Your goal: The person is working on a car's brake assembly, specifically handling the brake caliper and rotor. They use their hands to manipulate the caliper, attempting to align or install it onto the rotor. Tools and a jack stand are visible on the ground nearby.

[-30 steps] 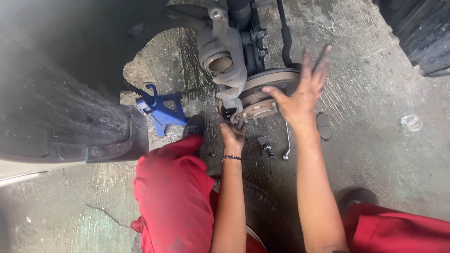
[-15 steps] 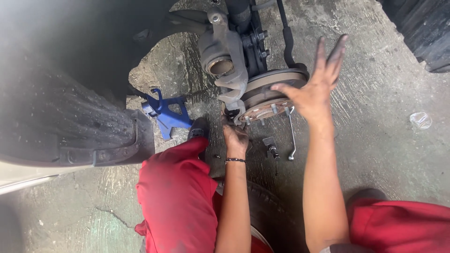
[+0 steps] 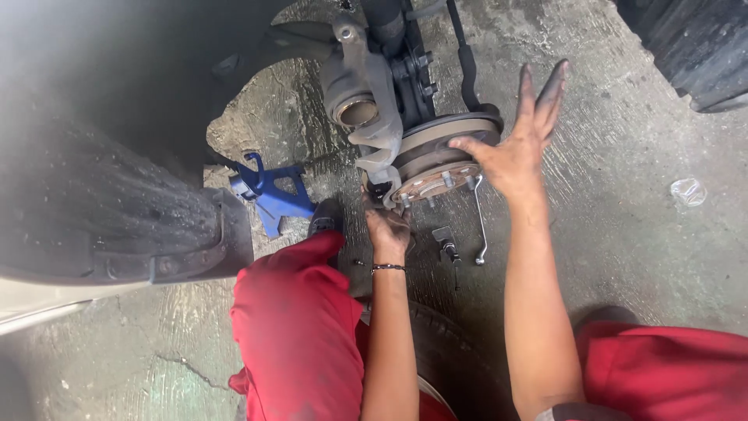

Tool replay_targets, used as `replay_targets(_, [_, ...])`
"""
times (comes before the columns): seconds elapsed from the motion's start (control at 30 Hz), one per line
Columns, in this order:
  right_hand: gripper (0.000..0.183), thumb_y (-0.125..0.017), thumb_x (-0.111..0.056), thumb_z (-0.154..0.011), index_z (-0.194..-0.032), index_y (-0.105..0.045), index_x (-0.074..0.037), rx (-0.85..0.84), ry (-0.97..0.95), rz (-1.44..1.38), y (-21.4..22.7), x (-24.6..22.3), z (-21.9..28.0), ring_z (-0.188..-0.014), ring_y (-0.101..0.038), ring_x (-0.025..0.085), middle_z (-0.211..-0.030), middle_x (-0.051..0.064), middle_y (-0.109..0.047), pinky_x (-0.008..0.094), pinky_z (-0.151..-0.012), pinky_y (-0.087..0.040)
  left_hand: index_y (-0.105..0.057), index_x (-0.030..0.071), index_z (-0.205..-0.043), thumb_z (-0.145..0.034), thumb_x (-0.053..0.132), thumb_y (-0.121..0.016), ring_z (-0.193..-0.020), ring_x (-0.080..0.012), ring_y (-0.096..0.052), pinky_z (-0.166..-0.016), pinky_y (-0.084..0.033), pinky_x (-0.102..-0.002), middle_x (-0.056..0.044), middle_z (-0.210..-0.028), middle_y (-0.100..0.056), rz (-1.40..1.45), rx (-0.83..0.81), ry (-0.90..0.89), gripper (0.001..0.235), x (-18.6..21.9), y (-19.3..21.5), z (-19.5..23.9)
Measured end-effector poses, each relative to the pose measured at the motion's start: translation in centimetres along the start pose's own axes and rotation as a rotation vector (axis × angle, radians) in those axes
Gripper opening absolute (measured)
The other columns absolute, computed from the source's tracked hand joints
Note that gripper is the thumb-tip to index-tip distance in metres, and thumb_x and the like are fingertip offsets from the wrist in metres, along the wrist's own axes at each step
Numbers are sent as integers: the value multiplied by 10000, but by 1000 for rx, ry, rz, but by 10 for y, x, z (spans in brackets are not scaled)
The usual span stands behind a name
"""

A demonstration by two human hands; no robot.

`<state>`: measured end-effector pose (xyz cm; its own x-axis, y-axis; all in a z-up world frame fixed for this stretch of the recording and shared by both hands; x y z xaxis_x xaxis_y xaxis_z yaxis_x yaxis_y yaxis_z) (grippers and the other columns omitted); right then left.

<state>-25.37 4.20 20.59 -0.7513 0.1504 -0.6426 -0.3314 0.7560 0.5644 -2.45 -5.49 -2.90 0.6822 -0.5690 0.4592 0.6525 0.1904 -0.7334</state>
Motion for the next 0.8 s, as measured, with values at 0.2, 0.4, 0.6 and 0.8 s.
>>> replay_targets(0.2, [1413, -1003, -612, -651, -1715, -106, -368, -28, 110, -29, -20, -48, 10, -1647, 59, 408, -1761, 152, 120, 688, -1326, -71, -533, 256, -1405, -979, 641, -467, -1175, -179, -568, -1050, -404, -468, 30, -1338, -601, 36, -50, -33, 578, -11, 18, -17])
replay_targets(0.4, [1374, -974, -609, -658, -1715, -139, -338, -54, -48, -27, 10, -12, -6, -1651, 66, 429, -1778, 164, 112, 691, -1336, -106, -491, 293, -1435, -945, 695, -411, -1203, -199, -563, -1061, -364, -493, 27, -1392, -582, -42, 34, 3, 639, 7, -16, 17])
replay_targets(0.6, [1355, -977, -589, -675, -1702, -149, -282, -37, 58, -5, -8, -45, 7, -1621, 61, 439, -1738, 164, 114, 723, -1298, -86, -460, 323, -1471, -935, 711, -417, -1117, -178, -576, -1086, -365, -531, 28, -1391, -553, -11, 65, 10, 663, 0, -8, 13])
replay_targets(0.8, [1341, -1011, -563, -693, -1684, -168, -234, 25, 64, -26, 15, -18, -3, -1651, 20, 458, -1717, 182, 95, 701, -1335, -133, -459, 270, -1497, -927, 727, -482, -1010, -192, -572, -1084, -391, -575, -17, -1317, -521, -7, 79, -2, 731, 1, -8, 12])
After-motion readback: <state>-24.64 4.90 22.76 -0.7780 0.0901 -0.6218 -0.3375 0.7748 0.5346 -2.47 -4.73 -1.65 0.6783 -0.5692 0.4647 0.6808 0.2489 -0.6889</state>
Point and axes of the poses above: each hand's wrist, its own z-axis away from the middle knuckle, its own y-axis out of the back of the hand, x = y × z, the point moved 7 cm from there along -z, towards the middle knuckle
